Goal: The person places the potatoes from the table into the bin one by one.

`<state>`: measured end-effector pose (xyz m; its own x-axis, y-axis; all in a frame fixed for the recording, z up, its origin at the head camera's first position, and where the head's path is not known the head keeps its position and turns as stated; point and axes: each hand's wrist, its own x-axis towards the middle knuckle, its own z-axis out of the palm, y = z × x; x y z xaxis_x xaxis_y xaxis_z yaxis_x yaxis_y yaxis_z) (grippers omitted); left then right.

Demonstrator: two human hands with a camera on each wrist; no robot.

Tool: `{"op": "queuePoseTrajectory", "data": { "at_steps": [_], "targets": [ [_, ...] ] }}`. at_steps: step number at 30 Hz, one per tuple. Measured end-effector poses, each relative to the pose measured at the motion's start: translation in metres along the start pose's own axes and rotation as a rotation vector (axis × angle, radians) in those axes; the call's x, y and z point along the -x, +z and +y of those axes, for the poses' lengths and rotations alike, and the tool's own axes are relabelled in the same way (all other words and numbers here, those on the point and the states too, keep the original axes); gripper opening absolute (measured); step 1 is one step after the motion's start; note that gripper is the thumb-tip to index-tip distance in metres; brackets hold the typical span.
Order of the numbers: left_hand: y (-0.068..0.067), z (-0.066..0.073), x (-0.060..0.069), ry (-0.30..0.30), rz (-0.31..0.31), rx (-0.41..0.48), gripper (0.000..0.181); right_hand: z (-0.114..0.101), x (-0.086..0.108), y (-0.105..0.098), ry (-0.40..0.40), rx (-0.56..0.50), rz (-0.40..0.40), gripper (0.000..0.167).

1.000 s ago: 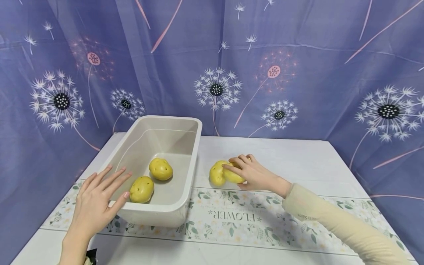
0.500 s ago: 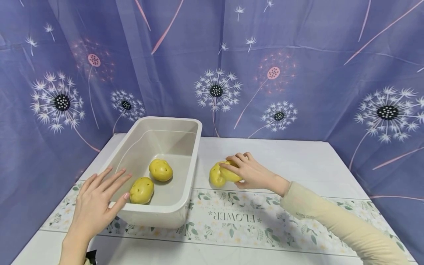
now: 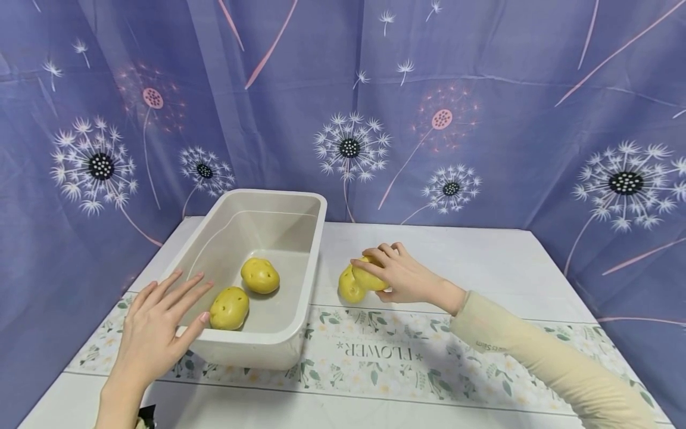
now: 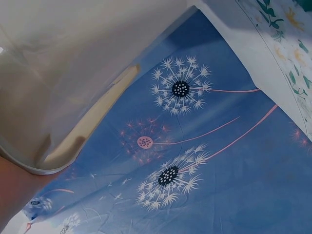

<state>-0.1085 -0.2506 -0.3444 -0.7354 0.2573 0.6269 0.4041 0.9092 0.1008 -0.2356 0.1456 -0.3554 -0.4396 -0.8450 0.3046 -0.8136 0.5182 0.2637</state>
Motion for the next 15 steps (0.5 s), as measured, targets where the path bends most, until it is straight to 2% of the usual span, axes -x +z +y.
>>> {"op": "queuePoseTrajectory", "data": {
  "at_steps": [15],
  "targets": [
    [0.0001, -0.001, 0.0012, -0.002, -0.006, -0.003, 0.041, 0.0003, -0.0096, -0.0078, -0.011, -0.002, 0.019, 0.077]
  ]
}}
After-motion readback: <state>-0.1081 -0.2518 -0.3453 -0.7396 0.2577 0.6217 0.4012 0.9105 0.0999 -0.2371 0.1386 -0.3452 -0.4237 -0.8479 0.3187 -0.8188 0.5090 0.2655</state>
